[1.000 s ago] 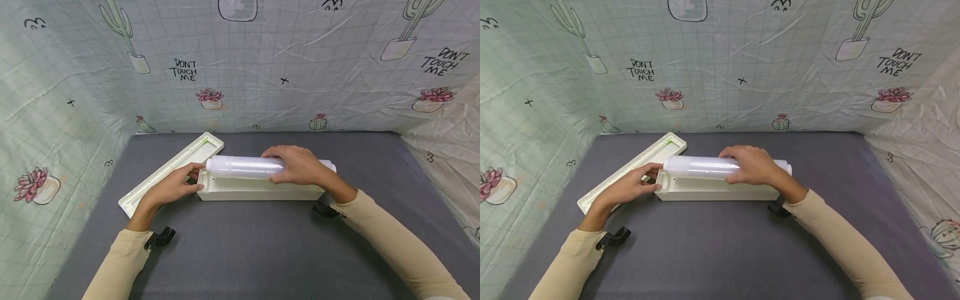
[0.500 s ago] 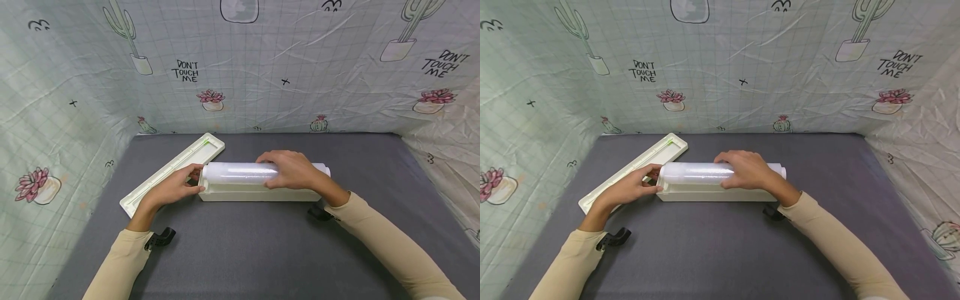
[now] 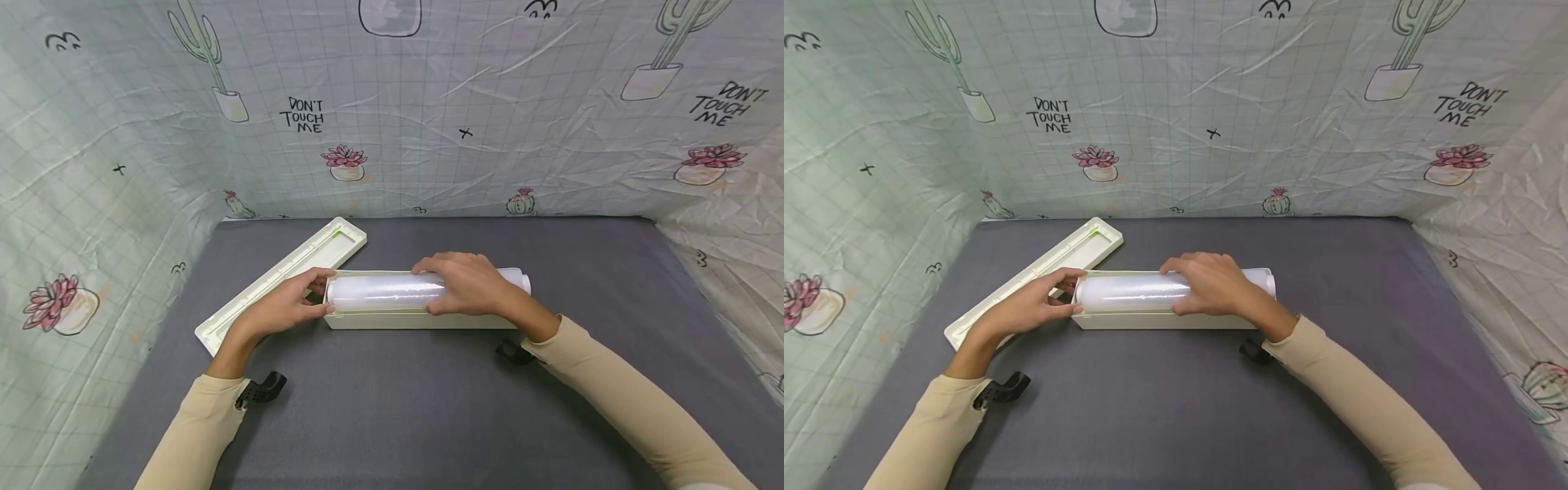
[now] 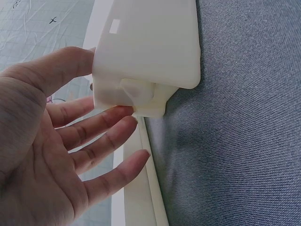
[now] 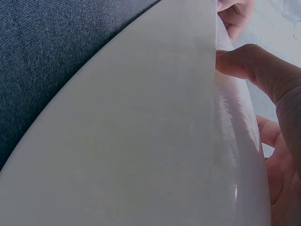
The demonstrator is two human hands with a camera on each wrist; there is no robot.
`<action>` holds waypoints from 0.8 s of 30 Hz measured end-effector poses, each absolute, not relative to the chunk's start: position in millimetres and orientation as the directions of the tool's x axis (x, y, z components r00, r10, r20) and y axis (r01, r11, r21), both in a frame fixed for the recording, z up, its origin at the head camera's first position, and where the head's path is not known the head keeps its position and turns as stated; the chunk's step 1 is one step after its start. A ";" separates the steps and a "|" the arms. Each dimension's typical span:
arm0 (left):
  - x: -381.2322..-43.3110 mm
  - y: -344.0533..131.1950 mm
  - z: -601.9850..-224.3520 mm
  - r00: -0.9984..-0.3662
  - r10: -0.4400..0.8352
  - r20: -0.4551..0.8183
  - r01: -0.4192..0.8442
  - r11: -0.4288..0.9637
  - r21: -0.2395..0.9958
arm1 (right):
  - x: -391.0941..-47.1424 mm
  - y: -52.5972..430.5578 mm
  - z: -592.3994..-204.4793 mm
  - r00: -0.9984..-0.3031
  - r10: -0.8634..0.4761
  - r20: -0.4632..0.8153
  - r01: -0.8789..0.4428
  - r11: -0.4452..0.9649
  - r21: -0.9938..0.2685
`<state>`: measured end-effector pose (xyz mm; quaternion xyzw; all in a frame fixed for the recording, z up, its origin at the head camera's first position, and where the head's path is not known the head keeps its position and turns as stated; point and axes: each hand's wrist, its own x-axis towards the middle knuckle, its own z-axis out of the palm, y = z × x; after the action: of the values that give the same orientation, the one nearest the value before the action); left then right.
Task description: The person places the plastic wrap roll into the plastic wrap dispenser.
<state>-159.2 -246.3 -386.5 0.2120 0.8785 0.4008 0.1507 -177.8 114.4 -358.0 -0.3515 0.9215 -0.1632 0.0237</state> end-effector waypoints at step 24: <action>-157.2 -242.4 -380.7 -0.869 0.485 -0.099 0.245 0.594 0.766 | -184.2 113.9 -360.2 -0.728 -0.683 0.053 -0.661 0.680 -0.317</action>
<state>-157.2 -242.4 -380.7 0.2074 0.8801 0.3997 0.1504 -184.2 113.9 -360.2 -0.3671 0.9158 -0.1591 0.0346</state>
